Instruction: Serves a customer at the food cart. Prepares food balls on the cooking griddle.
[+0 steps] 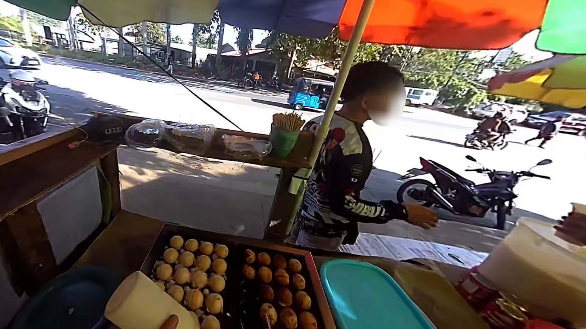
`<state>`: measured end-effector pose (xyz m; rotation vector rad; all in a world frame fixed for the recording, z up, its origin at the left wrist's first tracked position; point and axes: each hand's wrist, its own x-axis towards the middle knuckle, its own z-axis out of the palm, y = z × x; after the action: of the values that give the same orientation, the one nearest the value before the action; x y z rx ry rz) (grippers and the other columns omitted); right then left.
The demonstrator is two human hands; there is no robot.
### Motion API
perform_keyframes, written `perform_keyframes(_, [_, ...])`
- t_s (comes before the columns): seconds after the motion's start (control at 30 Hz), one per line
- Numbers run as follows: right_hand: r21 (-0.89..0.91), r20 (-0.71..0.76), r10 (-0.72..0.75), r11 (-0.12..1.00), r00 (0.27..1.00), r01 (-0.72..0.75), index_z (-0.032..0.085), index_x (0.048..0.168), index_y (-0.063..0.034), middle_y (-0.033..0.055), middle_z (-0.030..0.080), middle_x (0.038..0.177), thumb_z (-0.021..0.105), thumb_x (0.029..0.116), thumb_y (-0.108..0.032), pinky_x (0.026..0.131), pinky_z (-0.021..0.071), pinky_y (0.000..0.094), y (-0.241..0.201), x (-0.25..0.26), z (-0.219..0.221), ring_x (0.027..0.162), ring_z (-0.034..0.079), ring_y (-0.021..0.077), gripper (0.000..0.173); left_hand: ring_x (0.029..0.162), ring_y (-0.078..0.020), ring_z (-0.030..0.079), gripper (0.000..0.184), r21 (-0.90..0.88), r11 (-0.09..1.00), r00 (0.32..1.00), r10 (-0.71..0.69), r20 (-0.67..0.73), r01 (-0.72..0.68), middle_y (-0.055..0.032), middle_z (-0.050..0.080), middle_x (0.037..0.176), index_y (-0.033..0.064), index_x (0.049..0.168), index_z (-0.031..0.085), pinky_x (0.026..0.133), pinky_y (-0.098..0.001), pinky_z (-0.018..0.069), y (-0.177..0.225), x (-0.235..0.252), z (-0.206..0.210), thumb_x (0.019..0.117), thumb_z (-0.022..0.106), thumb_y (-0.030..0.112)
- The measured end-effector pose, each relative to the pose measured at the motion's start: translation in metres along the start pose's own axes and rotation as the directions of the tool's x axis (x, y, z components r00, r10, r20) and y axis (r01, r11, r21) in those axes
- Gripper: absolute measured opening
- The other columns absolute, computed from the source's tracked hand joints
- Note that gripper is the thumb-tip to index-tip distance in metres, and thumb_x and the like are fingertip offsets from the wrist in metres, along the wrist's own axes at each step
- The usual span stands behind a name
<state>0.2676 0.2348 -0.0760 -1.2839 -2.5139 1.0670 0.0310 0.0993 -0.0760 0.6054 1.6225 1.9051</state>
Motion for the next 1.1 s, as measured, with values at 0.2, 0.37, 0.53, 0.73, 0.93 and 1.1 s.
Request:
perform_keyframes(0.2, [0.043,0.06,0.092,0.995,0.994,-0.095,0.077,0.112,-0.0127,0.0113,0.075,0.101,0.064,0.0959,-0.055,0.089,0.0544,0.0603,-0.003,-0.007,-0.002,0.098,0.071,0.0298,0.047,0.117,-0.0244,0.062,0.093,0.174,0.984,0.998,0.051,-0.025,-0.046,-0.025,0.058,0.13,-0.0081,0.149,0.031,0.101,-0.0398,0.0536,-0.003,-0.005,0.006,0.0812,0.086,0.024])
perform_keyframes(0.37, [0.006,0.082,0.104,0.994,0.991,-0.105,0.077,0.112,-0.0151,0.0098,0.076,0.103,0.063,0.0964,-0.056,0.089,0.0541,0.0608,-0.01,-0.007,0.002,0.1,0.071,0.0294,0.046,0.115,-0.0221,0.064,0.09,0.103,0.994,1.0,0.024,-0.018,-0.022,-0.023,0.059,0.128,-0.0073,0.147,0.033,0.097,-0.0367,0.056,0.003,-0.003,0.002,0.0805,0.087,0.02])
perform_keyframes(0.53, [-0.037,0.066,0.092,0.995,0.994,-0.09,0.078,0.112,-0.0158,0.0097,0.076,0.101,0.062,0.0965,-0.057,0.087,0.0534,0.0612,-0.015,-0.008,0.003,0.099,0.071,0.03,0.046,0.114,-0.0233,0.064,0.087,0.114,0.993,1.0,0.0,-0.023,0.003,-0.023,0.059,0.128,-0.0063,0.148,0.033,0.097,-0.0391,0.0567,0.007,-0.002,-0.003,0.0831,0.085,0.021])
perform_keyframes(0.73, [-0.05,0.071,0.103,0.994,0.992,-0.1,0.077,0.113,-0.0158,0.0101,0.075,0.103,0.062,0.0966,-0.057,0.089,0.0532,0.06,-0.018,-0.009,0.0,0.101,0.07,0.0299,0.047,0.117,-0.0219,0.063,0.091,0.099,0.995,1.0,-0.005,-0.009,0.006,-0.0224,0.058,0.13,-0.0057,0.149,0.031,0.099,-0.037,0.0552,0.004,-0.001,-0.001,0.0819,0.086,0.022])
perform_keyframes(0.93, [-0.049,0.08,0.128,0.991,0.989,-0.124,0.077,0.114,-0.0161,0.0099,0.076,0.104,0.061,0.0971,-0.057,0.09,0.053,0.0593,-0.019,-0.013,-0.002,0.101,0.071,0.0294,0.047,0.114,-0.0197,0.064,0.085,0.111,0.994,1.0,0.009,0.002,-0.009,-0.0212,0.06,0.126,-0.0068,0.146,0.035,0.097,-0.0351,0.056,0.004,-0.001,-0.001,0.0832,0.085,0.019])
perform_keyframes(1.1, [-0.043,0.087,0.131,0.991,0.988,-0.128,0.077,0.114,-0.0161,0.0102,0.075,0.104,0.062,0.0966,-0.057,0.089,0.0529,0.0604,-0.019,-0.012,0.0,0.102,0.071,0.0297,0.047,0.112,-0.0229,0.065,0.085,0.086,0.995,0.999,-0.039,-0.033,0.042,-0.0225,0.059,0.126,-0.0055,0.146,0.034,0.093,-0.039,0.0582,0.007,0.0,-0.001,0.0829,0.085,0.02])
